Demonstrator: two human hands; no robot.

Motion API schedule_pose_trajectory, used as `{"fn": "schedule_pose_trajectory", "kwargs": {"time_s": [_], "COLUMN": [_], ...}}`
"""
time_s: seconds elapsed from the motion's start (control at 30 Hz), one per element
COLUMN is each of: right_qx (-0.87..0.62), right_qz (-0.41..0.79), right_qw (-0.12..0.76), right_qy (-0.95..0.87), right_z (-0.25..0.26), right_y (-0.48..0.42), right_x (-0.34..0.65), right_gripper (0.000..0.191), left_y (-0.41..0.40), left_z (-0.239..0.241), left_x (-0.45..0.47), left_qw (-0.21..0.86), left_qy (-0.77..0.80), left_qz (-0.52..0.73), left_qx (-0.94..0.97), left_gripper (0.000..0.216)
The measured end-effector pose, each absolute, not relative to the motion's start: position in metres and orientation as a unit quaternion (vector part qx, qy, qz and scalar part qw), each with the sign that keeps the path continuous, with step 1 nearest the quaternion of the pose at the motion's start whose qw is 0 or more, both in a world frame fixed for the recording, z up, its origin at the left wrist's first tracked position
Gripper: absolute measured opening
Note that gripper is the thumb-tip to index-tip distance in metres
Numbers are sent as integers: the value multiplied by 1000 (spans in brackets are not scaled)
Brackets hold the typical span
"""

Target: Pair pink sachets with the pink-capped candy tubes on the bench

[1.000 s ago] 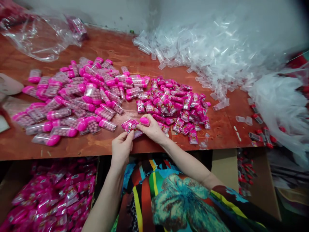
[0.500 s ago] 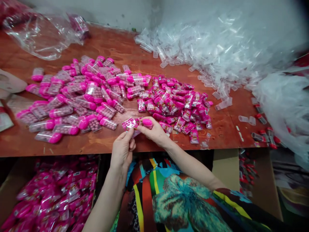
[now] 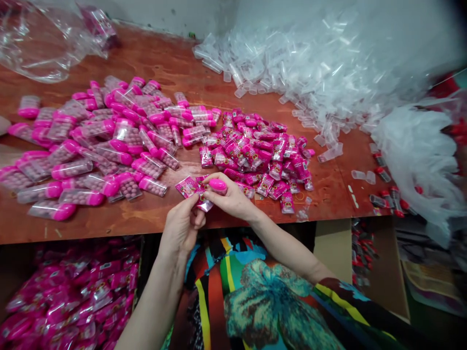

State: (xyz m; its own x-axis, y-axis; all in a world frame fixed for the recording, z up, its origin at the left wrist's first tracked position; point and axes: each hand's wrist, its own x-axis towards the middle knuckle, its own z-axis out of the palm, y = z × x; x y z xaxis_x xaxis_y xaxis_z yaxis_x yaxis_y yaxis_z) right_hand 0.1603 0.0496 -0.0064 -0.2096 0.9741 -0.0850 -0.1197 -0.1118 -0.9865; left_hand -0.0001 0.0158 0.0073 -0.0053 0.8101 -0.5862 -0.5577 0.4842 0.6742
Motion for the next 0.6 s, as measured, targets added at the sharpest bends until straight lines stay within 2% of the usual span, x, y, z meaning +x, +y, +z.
{"fn": "schedule_pose_trajectory", "kwargs": {"time_s": [0.13,0.3,0.47,0.6], "right_qx": [-461,-426,-434,-457], "right_qz": [649,724,698,676], "right_qw": [445,411,440,430], "right_qy": [-411,-354,-362,-386], "right_z": [-8,-14,-19,-20], "right_y": [50,29,7,2], "right_x": [170,176,164,159], "right_gripper": [61,45,58,60], "left_y": [17,18,19,20], "left_z": [4,-1,-5,-6], "left_x": [-9,-13,-4,0], "left_qw": [672,659,664,671], "left_qy": [511,510,515,511], "left_qz": [519,543,540,536], "left_qx": [133,99,56,43], "left_gripper": [49,55,58,58]}}
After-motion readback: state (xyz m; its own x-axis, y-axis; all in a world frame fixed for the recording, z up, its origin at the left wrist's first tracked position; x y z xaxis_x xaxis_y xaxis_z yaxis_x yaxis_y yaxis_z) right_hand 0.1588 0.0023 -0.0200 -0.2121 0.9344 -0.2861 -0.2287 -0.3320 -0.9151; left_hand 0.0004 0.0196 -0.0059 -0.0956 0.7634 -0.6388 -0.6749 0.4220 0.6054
